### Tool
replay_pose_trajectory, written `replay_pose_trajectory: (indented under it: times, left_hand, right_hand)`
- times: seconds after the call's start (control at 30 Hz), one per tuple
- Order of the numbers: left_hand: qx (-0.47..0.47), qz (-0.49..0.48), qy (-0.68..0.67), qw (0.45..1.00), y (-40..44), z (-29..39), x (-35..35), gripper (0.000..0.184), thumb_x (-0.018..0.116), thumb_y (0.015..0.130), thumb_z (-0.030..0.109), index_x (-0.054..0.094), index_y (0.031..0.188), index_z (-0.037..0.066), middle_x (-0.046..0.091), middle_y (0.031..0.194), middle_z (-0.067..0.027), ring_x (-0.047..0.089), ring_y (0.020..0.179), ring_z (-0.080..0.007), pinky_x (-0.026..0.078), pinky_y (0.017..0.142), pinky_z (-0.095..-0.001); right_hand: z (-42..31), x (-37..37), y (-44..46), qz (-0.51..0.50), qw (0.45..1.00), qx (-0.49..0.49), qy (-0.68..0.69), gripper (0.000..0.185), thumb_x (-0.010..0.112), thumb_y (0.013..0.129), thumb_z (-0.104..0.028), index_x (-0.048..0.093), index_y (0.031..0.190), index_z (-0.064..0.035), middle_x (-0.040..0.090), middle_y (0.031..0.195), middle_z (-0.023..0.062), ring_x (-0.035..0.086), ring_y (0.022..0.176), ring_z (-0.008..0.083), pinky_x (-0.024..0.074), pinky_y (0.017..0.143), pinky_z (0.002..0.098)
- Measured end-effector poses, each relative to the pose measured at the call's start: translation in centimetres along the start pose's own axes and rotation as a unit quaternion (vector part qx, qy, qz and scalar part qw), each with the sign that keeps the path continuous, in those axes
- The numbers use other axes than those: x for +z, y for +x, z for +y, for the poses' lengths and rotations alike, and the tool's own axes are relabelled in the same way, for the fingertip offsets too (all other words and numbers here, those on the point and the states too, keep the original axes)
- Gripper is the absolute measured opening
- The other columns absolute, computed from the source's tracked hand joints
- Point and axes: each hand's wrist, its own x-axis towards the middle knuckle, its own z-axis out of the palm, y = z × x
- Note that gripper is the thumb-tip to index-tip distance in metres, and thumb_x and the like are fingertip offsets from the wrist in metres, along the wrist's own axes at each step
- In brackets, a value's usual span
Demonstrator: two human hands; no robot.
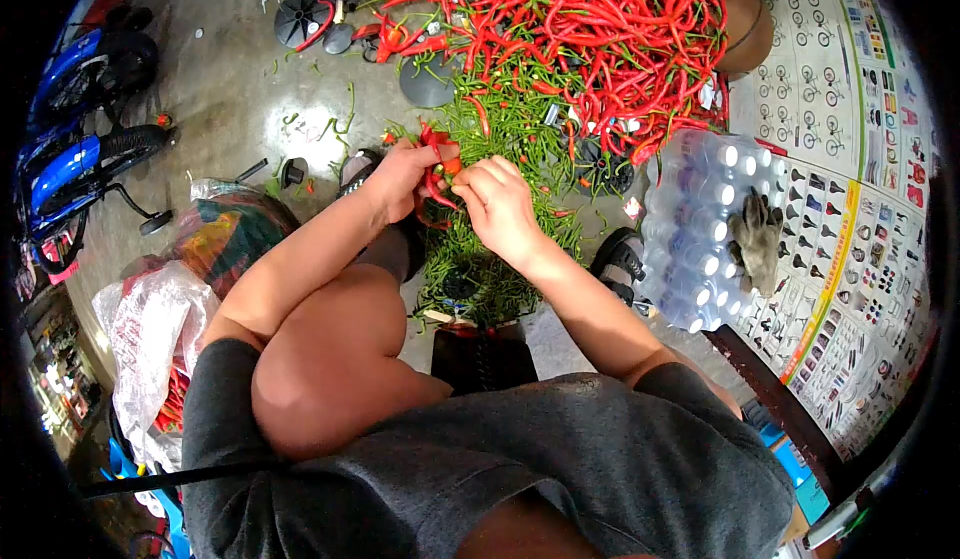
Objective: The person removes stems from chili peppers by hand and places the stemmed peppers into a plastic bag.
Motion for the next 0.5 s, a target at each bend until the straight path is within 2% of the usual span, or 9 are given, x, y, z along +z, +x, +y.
replay_pose_trajectory:
  times: [0.03, 0.1, 0.13, 0.2, 0.23, 0.27, 0.33, 0.4, 0.5]
  left_hand:
    - [0.0, 0.0, 0.0, 1.0, -0.1, 0.1, 0.0, 0.02, 0.066, 0.076, 0.022, 0.056, 0.087, 0.009, 0.057, 0.07, 0.0007, 0.05, 0.052, -0.0071, 0.037, 0.044, -0.0197]
    - [-0.052, -0.011, 0.035, 0.998, -0.9, 0.6, 0.2, 0.018, 0.066, 0.076, 0.021, 0.056, 0.086, 0.009, 0.056, 0.067, 0.0008, 0.048, 0.049, -0.0077, 0.034, 0.041, -0.0192]
    - [-0.053, -0.011, 0.035, 0.998, -0.7, 0.4, 0.0, 0.018, 0.066, 0.076, 0.021, 0.056, 0.086, 0.009, 0.056, 0.067, 0.0008, 0.048, 0.049, -0.0077, 0.034, 0.041, -0.0192]
    - [-0.087, -0.06, 0.064, 0.992, -0.4, -0.1, -0.6, 0.018, 0.066, 0.076, 0.021, 0.057, 0.085, 0.009, 0.055, 0.066, 0.0008, 0.048, 0.049, -0.008, 0.033, 0.041, -0.0195]
    - [-0.073, -0.071, 0.044, 0.994, -0.7, 0.0, -0.7, 0.017, 0.065, 0.077, 0.021, 0.056, 0.084, 0.009, 0.055, 0.068, 0.0001, 0.049, 0.052, -0.0086, 0.034, 0.043, -0.0204]
    - [-0.074, -0.07, 0.043, 0.994, -0.6, -0.2, -1.0, 0.017, 0.065, 0.077, 0.021, 0.056, 0.084, 0.009, 0.055, 0.068, 0.0001, 0.049, 0.052, -0.0086, 0.034, 0.043, -0.0204]
    - [-0.04, -0.086, -0.007, 0.995, -0.3, -0.5, -1.6, 0.021, 0.066, 0.076, 0.023, 0.056, 0.085, 0.008, 0.054, 0.069, -0.0005, 0.05, 0.057, -0.0091, 0.037, 0.047, -0.0221]
    - [-0.033, -0.085, 0.011, 0.996, -0.3, -0.5, -1.6, 0.022, 0.067, 0.076, 0.023, 0.055, 0.086, 0.008, 0.054, 0.07, -0.0006, 0.051, 0.059, -0.0095, 0.039, 0.049, -0.0229]
    - [-0.035, -0.096, 0.025, 0.994, -0.3, -0.3, -1.6, 0.027, 0.07, 0.074, 0.024, 0.055, 0.089, 0.007, 0.054, 0.072, -0.0004, 0.052, 0.063, -0.0103, 0.041, 0.053, -0.0244]
  right_hand:
    - [0.3, -0.3, 0.0, 0.0, 1.0, 0.0, 0.0, 0.007, 0.061, 0.072, -0.004, 0.057, 0.077, -0.0012, 0.057, 0.075, 0.0104, 0.053, 0.071, 0.0286, 0.0431, 0.066, 0.0356]
    - [1.2, -1.0, 0.1, -0.096, 0.99, -0.107, 0.01, 0.008, 0.061, 0.072, -0.003, 0.056, 0.08, -0.0021, 0.057, 0.079, 0.0109, 0.053, 0.074, 0.0283, 0.0428, 0.068, 0.0363]
    - [1.7, -1.3, 0.0, -0.096, 0.99, -0.107, 0.01, 0.008, 0.061, 0.072, -0.003, 0.056, 0.08, -0.0021, 0.057, 0.079, 0.0109, 0.053, 0.074, 0.0283, 0.0428, 0.068, 0.0363]
    - [3.2, -1.8, -0.3, -0.188, 0.976, -0.099, 0.054, 0.01, 0.059, 0.075, -0.006, 0.056, 0.084, -0.0019, 0.056, 0.082, 0.0116, 0.053, 0.079, 0.0295, 0.0431, 0.072, 0.0372]
    - [4.5, -1.9, -0.6, -0.189, 0.979, -0.067, 0.026, 0.011, 0.054, 0.075, -0.008, 0.057, 0.085, -0.0048, 0.057, 0.085, 0.0103, 0.053, 0.084, 0.0307, 0.0447, 0.073, 0.0384]
    - [6.2, -2.3, -1.0, -0.191, 0.979, -0.028, -0.066, 0.015, 0.048, 0.081, -0.013, 0.058, 0.089, -0.0051, 0.058, 0.088, 0.0118, 0.055, 0.088, 0.0308, 0.0455, 0.076, 0.0395]
    - [10.3, -2.6, -1.3, -0.227, 0.946, 0.131, -0.193, 0.023, 0.043, 0.086, -0.02, 0.059, 0.089, -0.0043, 0.06, 0.088, 0.0161, 0.058, 0.081, 0.0329, 0.0468, 0.072, 0.043]
    - [14.8, -1.3, -2.3, -0.167, 0.901, 0.316, -0.247, 0.027, 0.05, 0.084, -0.027, 0.061, 0.085, -0.0023, 0.061, 0.084, 0.021, 0.059, 0.079, 0.0355, 0.0472, 0.068, 0.0454]
    - [15.4, 0.0, -1.5, -0.113, 0.886, 0.383, -0.238, 0.031, 0.055, 0.081, -0.032, 0.061, 0.084, -0.0019, 0.062, 0.085, 0.0198, 0.06, 0.08, 0.0352, 0.0476, 0.067, 0.0452]
